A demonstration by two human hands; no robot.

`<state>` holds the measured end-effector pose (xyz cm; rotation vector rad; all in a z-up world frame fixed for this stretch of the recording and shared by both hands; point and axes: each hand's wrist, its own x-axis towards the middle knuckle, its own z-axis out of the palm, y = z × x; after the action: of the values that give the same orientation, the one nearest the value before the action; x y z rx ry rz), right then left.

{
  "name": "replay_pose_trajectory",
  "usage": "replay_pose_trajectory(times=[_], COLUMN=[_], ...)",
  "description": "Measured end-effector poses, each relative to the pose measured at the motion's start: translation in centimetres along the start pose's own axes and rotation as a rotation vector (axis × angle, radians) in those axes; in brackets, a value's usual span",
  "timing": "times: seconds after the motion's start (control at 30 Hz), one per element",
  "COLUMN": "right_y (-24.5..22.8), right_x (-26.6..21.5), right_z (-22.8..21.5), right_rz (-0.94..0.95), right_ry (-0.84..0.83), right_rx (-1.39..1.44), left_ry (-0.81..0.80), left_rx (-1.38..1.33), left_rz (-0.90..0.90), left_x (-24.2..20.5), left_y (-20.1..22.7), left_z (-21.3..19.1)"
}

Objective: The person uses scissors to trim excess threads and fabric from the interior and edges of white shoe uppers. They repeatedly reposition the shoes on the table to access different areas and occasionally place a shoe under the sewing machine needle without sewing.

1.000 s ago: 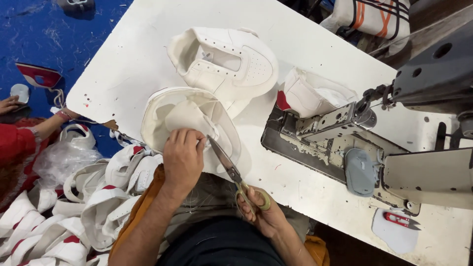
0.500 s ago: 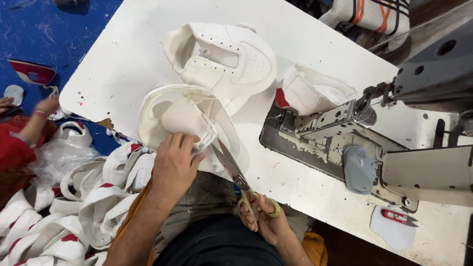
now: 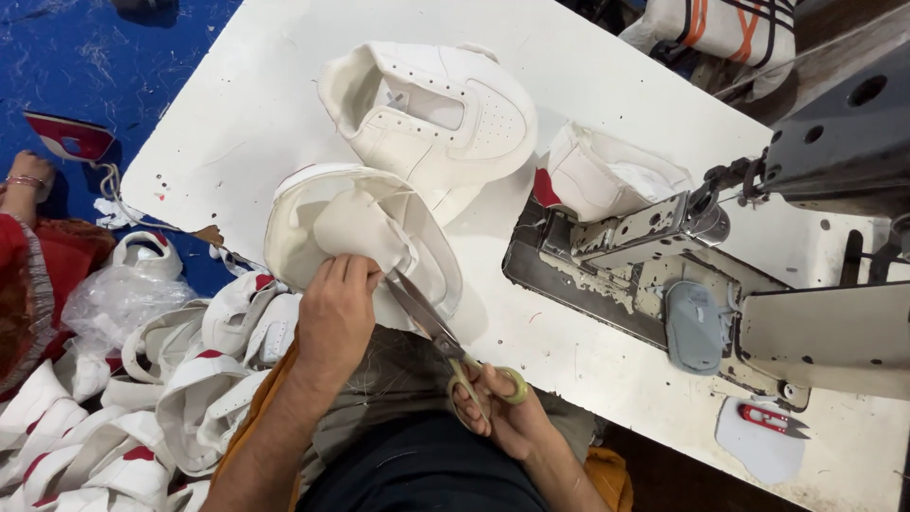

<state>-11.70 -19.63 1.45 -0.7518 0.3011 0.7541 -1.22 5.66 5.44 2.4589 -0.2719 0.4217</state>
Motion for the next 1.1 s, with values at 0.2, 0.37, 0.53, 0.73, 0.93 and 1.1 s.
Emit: replay_pose_trajectory(times=[0.2,0.37,0.53,0.73,0.93,1.1], right_y=[0.9,0.2,1.3,-1.0,-5.5,-9.0], right_x=[-0.1,-0.4,-0.5,-2.3,0.0,3.0], right_z=[-1.7,-0.5,-0.7,-0.9,-2.9,-0.8], right_rz=[-0.005,-0.046,-0.015,-0.095,-0.122,-0.085], right_ry=[0.032,0.131,0.194,0.135,-0.084,0.032], right_rx=[-0.016,-0.040,-0.007,-0.070,-0.418,-0.482], left_ry=[0.048,0.216,0.179,0.188,0.238,0.234], left_rx=[-0.152,0.011,0.129,-0.026,-0.158,-0.184], left_rz=[-0.070,0.126,0.088,0.011,-0.007,-0.026], left_x=[-0.5,4.0,7.4,6.0,4.6,4.2], left_y=[-0.6,2.0,0.3,1.8,1.8,1.4], left_z=[-0.1,-1.9,2.8,2.4,1.4,1.5])
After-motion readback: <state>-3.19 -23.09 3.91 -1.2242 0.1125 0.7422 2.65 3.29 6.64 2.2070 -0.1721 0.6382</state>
